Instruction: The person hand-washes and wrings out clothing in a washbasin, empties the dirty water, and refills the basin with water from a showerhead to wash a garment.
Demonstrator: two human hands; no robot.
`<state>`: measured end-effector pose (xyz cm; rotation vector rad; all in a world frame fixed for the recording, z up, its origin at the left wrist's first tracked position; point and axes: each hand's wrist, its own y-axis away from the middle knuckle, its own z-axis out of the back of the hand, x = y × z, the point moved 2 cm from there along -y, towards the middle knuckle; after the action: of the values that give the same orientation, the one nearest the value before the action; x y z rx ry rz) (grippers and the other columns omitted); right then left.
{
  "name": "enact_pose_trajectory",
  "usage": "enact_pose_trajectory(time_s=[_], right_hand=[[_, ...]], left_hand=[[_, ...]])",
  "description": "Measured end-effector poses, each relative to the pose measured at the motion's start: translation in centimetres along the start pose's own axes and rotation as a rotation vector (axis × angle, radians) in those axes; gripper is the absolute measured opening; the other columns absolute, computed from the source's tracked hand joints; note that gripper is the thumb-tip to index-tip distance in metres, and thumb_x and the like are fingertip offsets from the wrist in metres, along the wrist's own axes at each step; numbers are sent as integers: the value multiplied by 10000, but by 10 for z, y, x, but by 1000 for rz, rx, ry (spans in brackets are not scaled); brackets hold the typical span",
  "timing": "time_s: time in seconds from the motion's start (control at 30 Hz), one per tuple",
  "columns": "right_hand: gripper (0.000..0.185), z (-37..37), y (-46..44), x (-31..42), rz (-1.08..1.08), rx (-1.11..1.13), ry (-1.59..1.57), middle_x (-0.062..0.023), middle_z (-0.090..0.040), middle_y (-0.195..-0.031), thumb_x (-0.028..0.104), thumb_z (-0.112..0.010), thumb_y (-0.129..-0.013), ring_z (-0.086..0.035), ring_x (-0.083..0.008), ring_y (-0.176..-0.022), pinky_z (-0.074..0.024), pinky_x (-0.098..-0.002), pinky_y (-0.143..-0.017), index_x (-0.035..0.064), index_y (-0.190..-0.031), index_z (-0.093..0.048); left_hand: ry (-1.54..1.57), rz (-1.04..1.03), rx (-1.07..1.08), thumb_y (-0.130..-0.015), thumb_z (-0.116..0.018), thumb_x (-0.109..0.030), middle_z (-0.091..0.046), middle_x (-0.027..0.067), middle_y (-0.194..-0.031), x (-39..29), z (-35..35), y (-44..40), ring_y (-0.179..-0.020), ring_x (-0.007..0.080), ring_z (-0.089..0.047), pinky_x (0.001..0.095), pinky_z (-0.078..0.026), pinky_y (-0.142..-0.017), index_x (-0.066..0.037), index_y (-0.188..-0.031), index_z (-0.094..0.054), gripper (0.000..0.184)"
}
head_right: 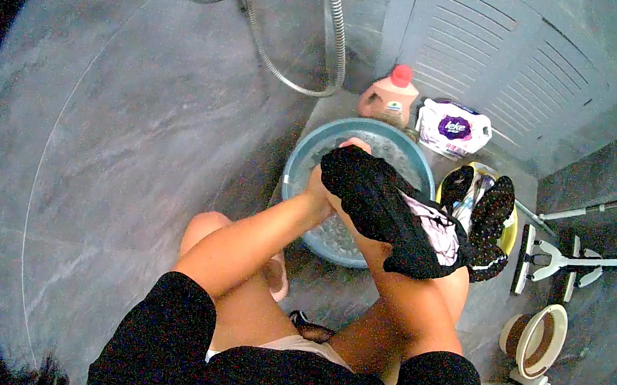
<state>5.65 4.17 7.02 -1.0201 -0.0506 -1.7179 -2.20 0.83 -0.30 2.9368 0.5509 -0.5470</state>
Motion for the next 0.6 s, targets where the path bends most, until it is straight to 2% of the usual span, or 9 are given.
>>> enact_pose_trajectory(time_s=[0.07,0.17,0.2,0.27,0.4,0.47,0.5,0.57,0.6], right_hand=[[286,1,2,-5,-12,10,-24,-125,-550,-892,134,-618,-753,-555,-264,-872,-438,-329,-785,43,-1006,-519],[293,8,10,-2,-30,17,-53,-132,-554,-897,147,-621,-752,-557,-270,-874,-439,-332,-786,44,-1007,-521],[299,11,16,0,-16,16,113,-141,-566,-909,188,-619,-752,-561,-283,-886,-440,-348,-785,42,-1000,-537],[312,12,24,-9,-10,11,281,-151,-577,-921,228,-617,-753,-565,-295,-898,-442,-363,-783,40,-993,-553],[348,-17,30,-68,17,-184,156,-152,-605,-959,276,-627,-747,-568,-311,-954,-437,-389,-829,64,-1022,-597],[327,-17,19,-84,2,50,496,-140,-628,-990,330,-670,-741,-564,-314,-991,-431,-405,-877,83,-953,-643],[311,-9,23,-81,105,-172,368,-146,-625,-974,296,-667,-725,-568,-320,-978,-435,-415,-869,85,-951,-638],[330,31,13,-49,75,-10,224,-136,-621,-993,290,-663,-712,-560,-307,-1002,-424,-414,-881,93,-975,-630],[353,47,7,-29,44,158,79,-126,-617,-1012,285,-660,-700,-553,-293,-1026,-413,-412,-892,101,-998,-622]], left_hand=[[-142,60,-128,-879,-380,-173,-532,4,-952,10,21,-11,-981,153,-508,288,-374,-905,-125,-965,-503,158],[-27,156,-64,-887,-391,-236,-556,5,-962,32,59,-19,-911,161,-537,303,-416,-843,-129,-960,-527,187],[-30,159,-66,-887,-391,-236,-556,5,-962,35,69,-17,-911,161,-537,303,-416,-843,-129,-960,-527,187],[-263,372,-407,-881,-427,-296,-565,5,-917,39,90,-9,-786,160,-539,323,-441,-735,-126,-974,-534,221],[-779,520,-576,-887,-442,-377,-590,9,-939,11,48,-3,-777,171,-557,336,-453,-708,-123,-1021,-527,299],[-1012,0,-611,-870,-484,-414,-579,54,-1104,-7,45,-17,-958,234,-571,355,-451,-831,-101,-1169,-488,433],[-1015,-3,-607,-870,-484,-414,-579,54,-1104,-11,38,-18,-958,234,-571,355,-451,-831,-101,-1169,-488,433],[-1063,-537,8,-771,-647,-411,-509,104,-1250,-25,-1,-17,-1123,276,-512,373,-403,-947,-87,-1295,-405,661],[-1065,-539,14,-771,-647,-411,-509,104,-1250,-33,-25,-7,-1123,276,-512,373,-403,-947,-87,-1295,-405,661]])
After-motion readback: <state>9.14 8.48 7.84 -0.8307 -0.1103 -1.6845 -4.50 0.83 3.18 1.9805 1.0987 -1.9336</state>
